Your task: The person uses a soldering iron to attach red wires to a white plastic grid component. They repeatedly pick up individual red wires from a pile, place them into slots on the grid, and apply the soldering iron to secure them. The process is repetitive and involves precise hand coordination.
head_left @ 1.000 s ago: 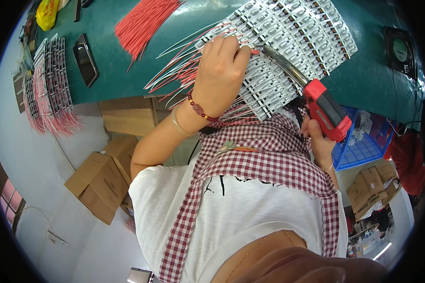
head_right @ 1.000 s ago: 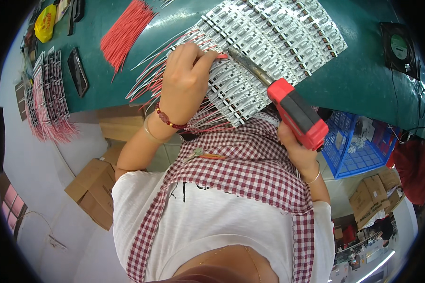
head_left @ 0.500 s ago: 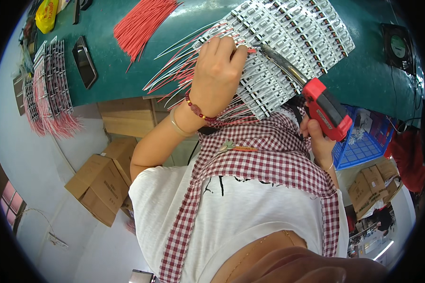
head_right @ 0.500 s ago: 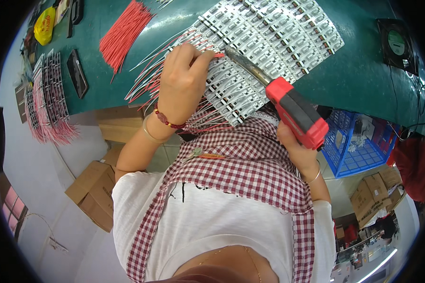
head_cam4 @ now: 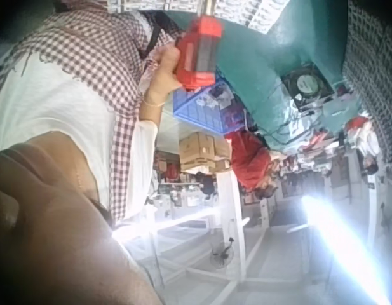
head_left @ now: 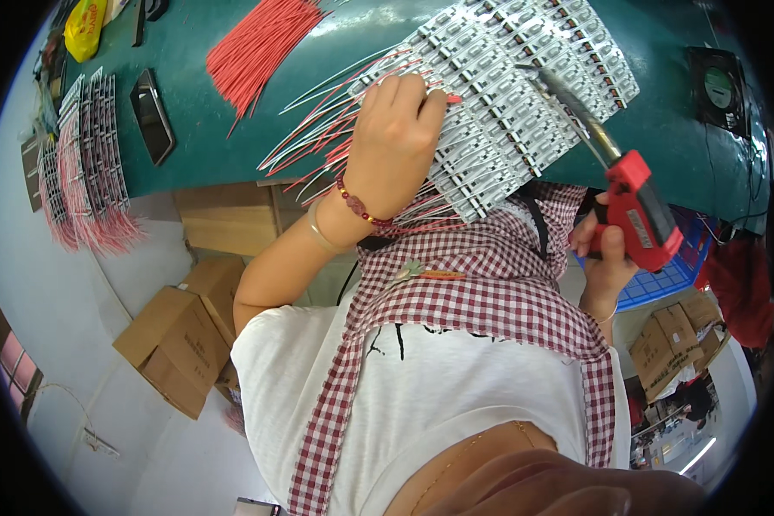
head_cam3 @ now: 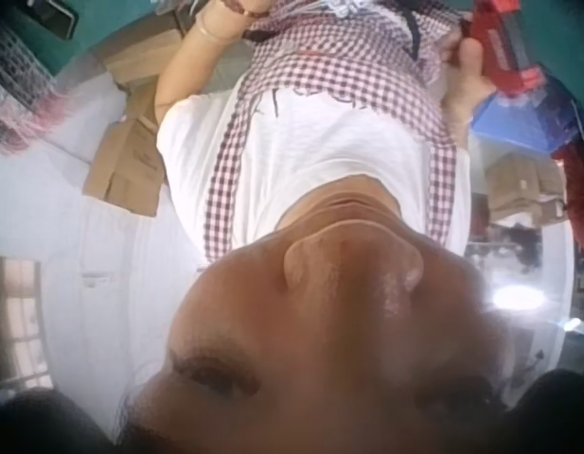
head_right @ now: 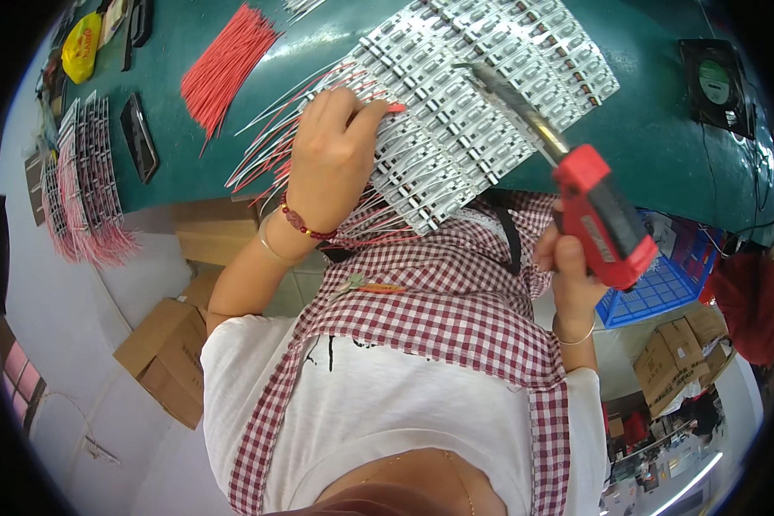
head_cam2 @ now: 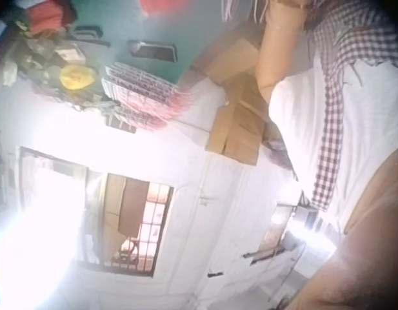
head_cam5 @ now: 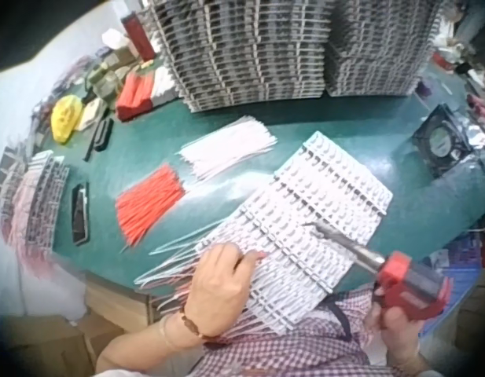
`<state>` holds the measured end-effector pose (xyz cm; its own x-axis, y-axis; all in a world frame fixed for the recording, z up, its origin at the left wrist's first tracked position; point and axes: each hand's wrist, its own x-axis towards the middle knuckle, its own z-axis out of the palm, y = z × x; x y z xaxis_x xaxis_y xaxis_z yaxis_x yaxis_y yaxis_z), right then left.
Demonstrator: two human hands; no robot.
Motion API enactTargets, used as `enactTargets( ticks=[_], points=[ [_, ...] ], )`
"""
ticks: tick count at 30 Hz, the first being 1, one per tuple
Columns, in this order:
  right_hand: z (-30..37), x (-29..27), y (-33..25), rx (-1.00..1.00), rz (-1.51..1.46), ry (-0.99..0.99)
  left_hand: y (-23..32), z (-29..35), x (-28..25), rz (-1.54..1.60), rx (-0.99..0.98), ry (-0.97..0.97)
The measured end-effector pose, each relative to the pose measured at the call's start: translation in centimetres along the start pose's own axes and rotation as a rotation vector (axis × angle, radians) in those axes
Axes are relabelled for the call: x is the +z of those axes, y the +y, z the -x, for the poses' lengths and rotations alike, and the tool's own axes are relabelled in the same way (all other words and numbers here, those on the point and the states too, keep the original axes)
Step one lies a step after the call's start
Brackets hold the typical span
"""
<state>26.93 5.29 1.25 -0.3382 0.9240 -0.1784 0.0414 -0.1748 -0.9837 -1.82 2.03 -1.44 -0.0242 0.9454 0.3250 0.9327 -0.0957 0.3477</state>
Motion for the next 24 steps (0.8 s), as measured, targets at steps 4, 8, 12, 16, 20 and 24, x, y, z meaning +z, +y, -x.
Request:
enactTargets(
  ticks=[4, 8, 12, 16, 20, 24],
  points=[
    [-1.3, -2.5, -1.0, -0.179, -0.122, 0.163, 0.3, 0.0, -0.1, -0.006, -0.024, -0.082],
    [-3.3, -8.1, -5.0, -0.421, -0.070, 0.445, 1.4, -0.1, -0.7, -0.030, -0.062, -0.115],
    [-5.6, -14.1, -7.6, -0.641, -0.075, 0.709, 1.8, -1.0, -0.4, -0.055, -0.011, -0.031],
    [-13.0, -20.6, -5.1, -0.326, 0.079, 0.960, 1.6, -0.8, 0.2, -0.098, -0.028, -0.039],
    [-14.2, -20.0, -4.5, -0.406, 0.064, 0.952, 1.3, -0.3, -0.2, -0.137, -0.058, -0.002],
    [-9.1, -14.9, -4.9, -0.462, -0.219, 0.772, 1.2, -0.7, -0.3, -0.045, -0.003, 0.059]
  ],
)
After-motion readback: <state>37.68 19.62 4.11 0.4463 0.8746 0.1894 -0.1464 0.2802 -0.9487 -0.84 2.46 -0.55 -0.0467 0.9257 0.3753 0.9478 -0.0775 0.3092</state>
